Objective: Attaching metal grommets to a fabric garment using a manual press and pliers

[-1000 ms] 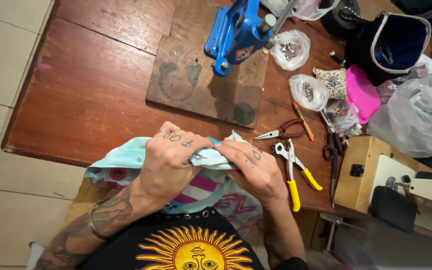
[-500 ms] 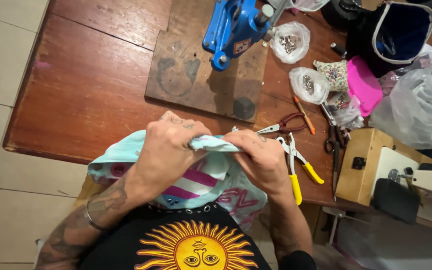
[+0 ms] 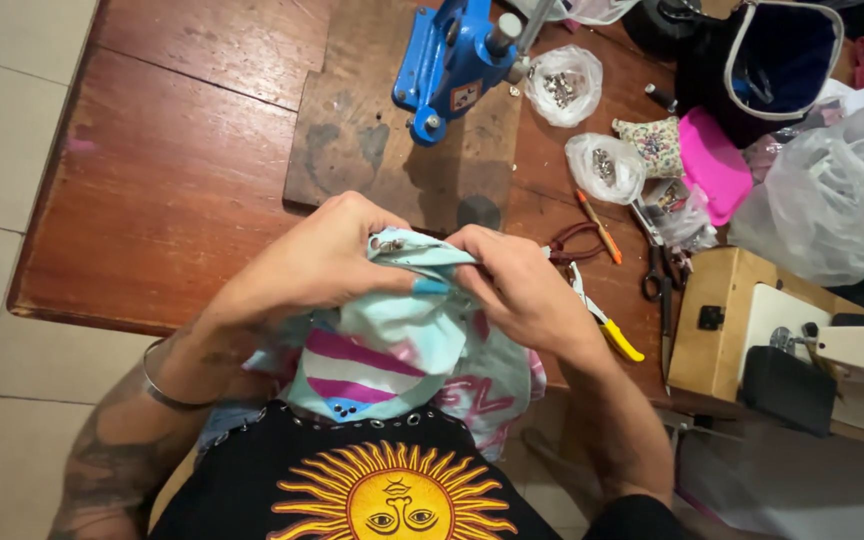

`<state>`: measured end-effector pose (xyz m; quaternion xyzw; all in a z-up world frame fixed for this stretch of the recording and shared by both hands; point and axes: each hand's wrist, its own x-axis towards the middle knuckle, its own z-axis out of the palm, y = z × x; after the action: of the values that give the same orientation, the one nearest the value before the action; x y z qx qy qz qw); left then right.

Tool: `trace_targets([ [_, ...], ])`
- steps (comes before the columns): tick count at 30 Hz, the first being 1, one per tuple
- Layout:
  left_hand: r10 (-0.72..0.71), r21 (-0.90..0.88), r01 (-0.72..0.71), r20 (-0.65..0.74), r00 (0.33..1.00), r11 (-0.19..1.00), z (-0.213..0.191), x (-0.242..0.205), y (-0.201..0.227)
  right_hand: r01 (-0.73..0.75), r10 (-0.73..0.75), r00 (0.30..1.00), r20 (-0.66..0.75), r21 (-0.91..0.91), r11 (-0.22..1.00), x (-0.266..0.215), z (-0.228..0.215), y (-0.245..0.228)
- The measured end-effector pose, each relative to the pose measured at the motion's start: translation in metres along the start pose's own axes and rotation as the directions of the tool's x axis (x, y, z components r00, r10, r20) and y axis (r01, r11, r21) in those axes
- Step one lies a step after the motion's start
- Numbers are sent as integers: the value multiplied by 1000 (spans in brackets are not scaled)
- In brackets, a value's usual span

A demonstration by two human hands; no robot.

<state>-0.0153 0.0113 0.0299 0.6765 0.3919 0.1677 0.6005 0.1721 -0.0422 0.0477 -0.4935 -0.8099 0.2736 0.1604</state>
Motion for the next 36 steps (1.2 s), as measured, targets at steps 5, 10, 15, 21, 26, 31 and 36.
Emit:
trace_targets([
  [5, -83, -62, 85, 31, 996, 994, 8, 9, -15, -37, 31, 998, 49, 131, 991, 2, -7, -7],
  [10, -169, -106, 175, 68, 983, 979, 8, 8, -7, -45, 33, 996, 79, 158, 986, 3, -17, -25],
  [15, -223, -115, 232, 87, 971, 966, 1, 3, 2, -57, 49, 998, 47, 182, 982, 3, -12, -23],
  [21, -193, -103, 214, 178, 965, 971, -4, 8, -4, -81, 66, 995, 68, 233, 969, 4, -13, -12],
  [26, -165, -203, 215, 237, 957, 955, -2, 12, -8, -261, 192, 962, 196, 444, 857, 9, -12, -4],
  [31, -167, -333, 240, 231, 958, 912, 4, 15, -13, -183, 166, 980, 111, 165, 969, 3, -6, -4],
  [36, -170, -48, 177, 127, 977, 983, 3, 11, -9, -106, 125, 984, 128, -141, 984, -2, -2, -12],
])
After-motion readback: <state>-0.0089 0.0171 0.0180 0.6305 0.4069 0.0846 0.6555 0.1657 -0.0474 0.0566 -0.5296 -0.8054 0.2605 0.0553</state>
